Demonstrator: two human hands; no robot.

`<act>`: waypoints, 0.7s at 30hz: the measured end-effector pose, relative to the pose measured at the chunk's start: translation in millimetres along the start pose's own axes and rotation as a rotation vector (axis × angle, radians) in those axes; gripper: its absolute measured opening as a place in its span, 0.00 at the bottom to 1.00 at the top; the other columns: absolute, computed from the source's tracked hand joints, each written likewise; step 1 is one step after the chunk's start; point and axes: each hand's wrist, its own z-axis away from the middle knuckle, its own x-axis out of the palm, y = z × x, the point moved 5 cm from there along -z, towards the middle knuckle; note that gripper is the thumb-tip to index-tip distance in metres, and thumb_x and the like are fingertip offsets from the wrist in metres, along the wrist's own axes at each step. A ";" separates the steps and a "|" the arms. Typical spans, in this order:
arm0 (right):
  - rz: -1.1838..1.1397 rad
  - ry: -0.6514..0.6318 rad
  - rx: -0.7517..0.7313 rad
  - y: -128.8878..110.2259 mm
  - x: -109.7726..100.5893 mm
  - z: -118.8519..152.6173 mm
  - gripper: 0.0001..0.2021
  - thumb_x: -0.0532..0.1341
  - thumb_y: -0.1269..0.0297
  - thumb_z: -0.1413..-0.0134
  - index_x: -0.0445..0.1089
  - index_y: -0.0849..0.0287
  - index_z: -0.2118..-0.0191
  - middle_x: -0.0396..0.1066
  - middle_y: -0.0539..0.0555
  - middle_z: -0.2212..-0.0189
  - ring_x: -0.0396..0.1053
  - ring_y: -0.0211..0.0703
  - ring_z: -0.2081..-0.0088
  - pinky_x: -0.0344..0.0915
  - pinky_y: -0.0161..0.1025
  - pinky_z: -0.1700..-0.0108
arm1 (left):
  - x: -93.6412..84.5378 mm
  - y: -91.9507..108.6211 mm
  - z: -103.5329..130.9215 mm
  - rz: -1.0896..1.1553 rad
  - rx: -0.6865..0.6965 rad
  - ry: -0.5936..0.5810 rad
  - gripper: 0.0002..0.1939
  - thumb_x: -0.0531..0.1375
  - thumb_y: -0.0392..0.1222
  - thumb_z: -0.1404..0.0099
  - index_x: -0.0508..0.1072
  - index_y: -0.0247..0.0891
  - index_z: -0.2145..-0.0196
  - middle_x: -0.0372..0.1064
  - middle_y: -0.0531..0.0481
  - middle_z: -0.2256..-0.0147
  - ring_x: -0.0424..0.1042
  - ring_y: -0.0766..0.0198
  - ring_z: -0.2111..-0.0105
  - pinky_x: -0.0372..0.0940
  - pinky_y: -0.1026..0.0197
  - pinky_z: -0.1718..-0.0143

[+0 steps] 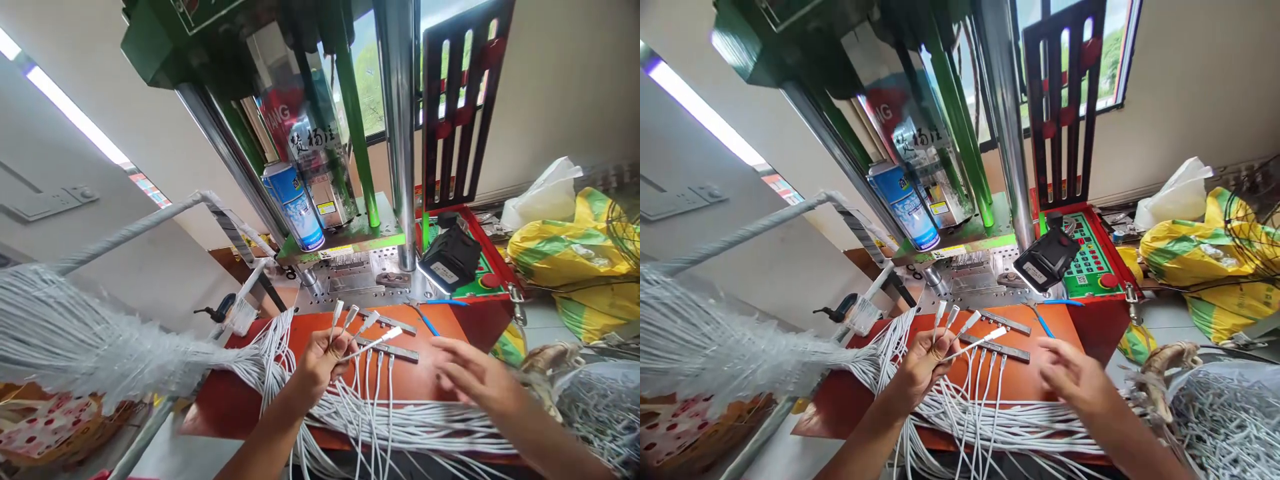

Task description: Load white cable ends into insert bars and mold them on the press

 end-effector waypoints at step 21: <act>-0.290 -0.163 -0.109 -26.2 107.7 -110.6 0.18 0.69 0.48 0.42 0.68 0.56 0.72 0.63 0.46 0.80 0.55 0.37 0.77 0.52 0.38 0.73 | -32.1 -24.0 -57.1 -0.201 0.095 0.023 0.22 0.55 0.55 0.24 0.66 0.37 0.71 0.60 0.56 0.81 0.54 0.70 0.79 0.51 0.63 0.72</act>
